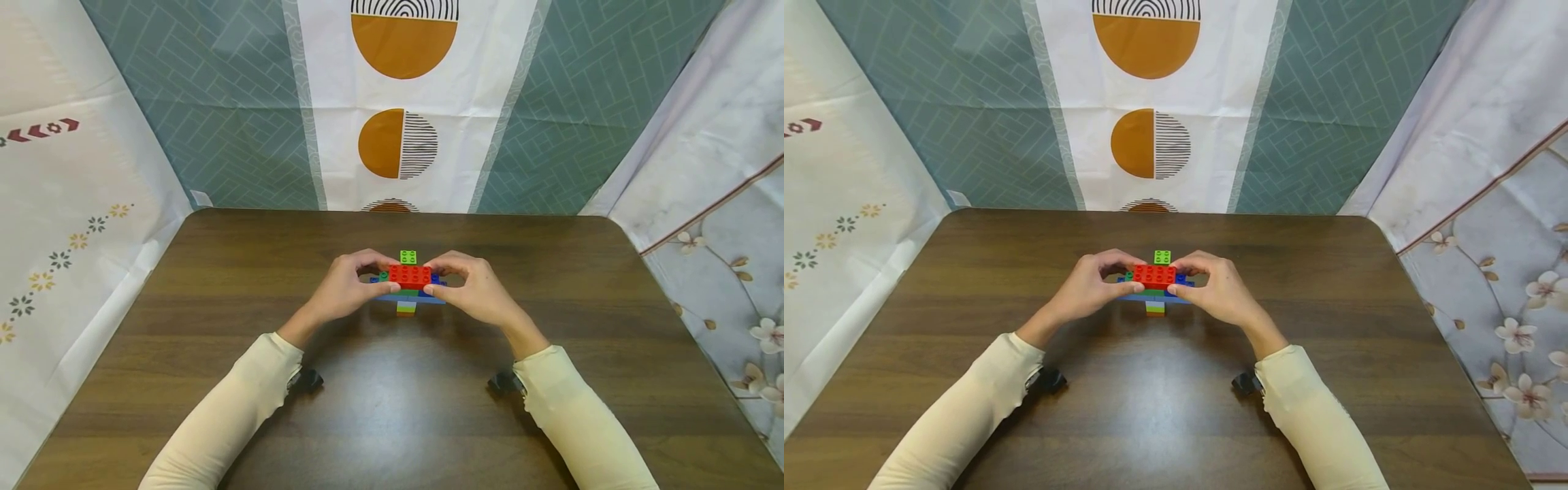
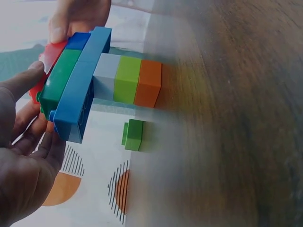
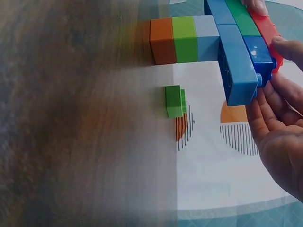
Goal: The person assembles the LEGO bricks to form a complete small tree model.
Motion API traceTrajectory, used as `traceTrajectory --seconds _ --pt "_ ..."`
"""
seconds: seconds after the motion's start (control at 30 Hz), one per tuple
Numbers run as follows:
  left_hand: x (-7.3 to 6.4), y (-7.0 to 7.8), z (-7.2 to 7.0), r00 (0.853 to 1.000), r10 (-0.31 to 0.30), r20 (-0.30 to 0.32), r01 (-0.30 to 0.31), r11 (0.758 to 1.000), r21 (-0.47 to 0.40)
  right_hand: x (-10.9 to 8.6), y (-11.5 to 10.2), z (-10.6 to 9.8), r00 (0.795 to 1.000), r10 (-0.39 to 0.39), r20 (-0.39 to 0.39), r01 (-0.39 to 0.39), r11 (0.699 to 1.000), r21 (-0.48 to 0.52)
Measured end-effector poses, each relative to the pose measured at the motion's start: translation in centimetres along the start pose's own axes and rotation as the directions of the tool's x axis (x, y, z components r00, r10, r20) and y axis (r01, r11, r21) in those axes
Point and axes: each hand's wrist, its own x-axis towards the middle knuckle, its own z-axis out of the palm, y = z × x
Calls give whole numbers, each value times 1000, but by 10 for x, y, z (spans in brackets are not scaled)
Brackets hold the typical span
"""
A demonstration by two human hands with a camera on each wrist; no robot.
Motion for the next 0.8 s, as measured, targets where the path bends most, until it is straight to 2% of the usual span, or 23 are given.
traceTrajectory --seconds 0.53,0.8 --pt "-2 0 3 1000 7 -27 -6 1000 28 1 3 4 999 -36 -17 37 999 20" --pt "-4 1 4 999 10 -45 -7 999 53 2 4 3 999 -47 -13 46 999 -24"
